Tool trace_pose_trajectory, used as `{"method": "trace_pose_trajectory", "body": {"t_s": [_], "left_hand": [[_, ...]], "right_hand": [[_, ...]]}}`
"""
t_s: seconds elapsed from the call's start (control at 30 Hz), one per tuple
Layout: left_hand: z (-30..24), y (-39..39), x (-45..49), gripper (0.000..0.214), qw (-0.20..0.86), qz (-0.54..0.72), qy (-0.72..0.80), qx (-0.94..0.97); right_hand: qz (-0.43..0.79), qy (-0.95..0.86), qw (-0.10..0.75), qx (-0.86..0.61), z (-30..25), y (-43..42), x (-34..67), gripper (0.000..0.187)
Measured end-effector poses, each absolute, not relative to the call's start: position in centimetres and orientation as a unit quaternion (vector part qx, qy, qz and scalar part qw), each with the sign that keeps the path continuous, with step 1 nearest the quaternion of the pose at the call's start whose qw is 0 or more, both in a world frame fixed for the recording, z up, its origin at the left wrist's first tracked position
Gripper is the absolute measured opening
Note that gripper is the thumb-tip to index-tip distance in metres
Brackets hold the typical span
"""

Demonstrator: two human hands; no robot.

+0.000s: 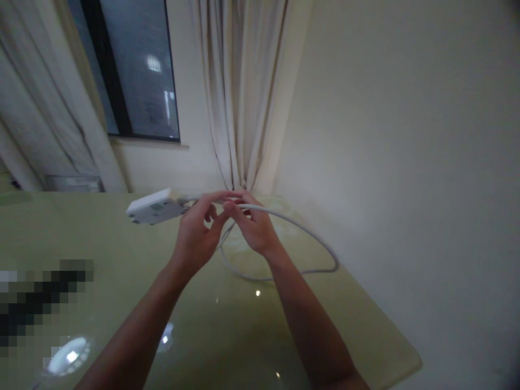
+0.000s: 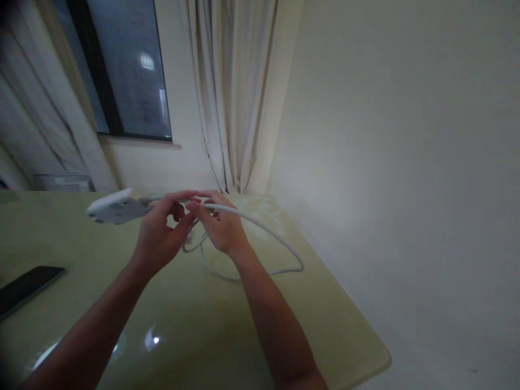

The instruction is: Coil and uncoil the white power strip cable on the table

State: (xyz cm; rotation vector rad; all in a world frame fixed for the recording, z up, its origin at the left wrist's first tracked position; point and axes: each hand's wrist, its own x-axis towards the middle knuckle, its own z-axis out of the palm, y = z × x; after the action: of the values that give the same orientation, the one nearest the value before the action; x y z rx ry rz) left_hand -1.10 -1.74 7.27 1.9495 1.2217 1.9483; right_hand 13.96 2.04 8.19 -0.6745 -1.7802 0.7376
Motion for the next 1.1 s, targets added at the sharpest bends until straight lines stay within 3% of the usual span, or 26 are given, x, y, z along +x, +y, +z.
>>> {"method": "trace_pose_trajectory", "body": {"t_s": [0.13, 0.33, 0.6, 0.87, 1.1], "left_hand": [[6.8, -1.9, -0.9, 0.03, 0.107, 0.616, 0.414, 0.662], [6.6, -2.2, -1.2, 0.027, 0.178, 0.615, 0.414, 0.647], [7.0, -3.0, 0.6, 0.029, 0.299, 0.649, 0.332, 0.616], [7.5, -2.6, -0.1, 0.025, 0.44, 0.663, 0.28, 0.537], [8.3, -3.1, -0.5, 0.033, 0.431, 0.639, 0.286, 0.569]], "right_hand": [[0.385, -0.767, 0.456, -0.234, 8.2, 2.5, 14.5, 0.049], [0.553, -0.721, 0.381, -0.174, 8.6, 2.6, 15.5, 0.036], [0.678, -0.608, 0.371, -0.184, 8.8, 3.0, 16.5, 0.044], [0.683, -0.593, 0.359, -0.23, 8.7, 2.7, 15.3, 0.044], [0.745, -0.522, 0.364, -0.199, 8.5, 3.6, 14.9, 0.034]]}}
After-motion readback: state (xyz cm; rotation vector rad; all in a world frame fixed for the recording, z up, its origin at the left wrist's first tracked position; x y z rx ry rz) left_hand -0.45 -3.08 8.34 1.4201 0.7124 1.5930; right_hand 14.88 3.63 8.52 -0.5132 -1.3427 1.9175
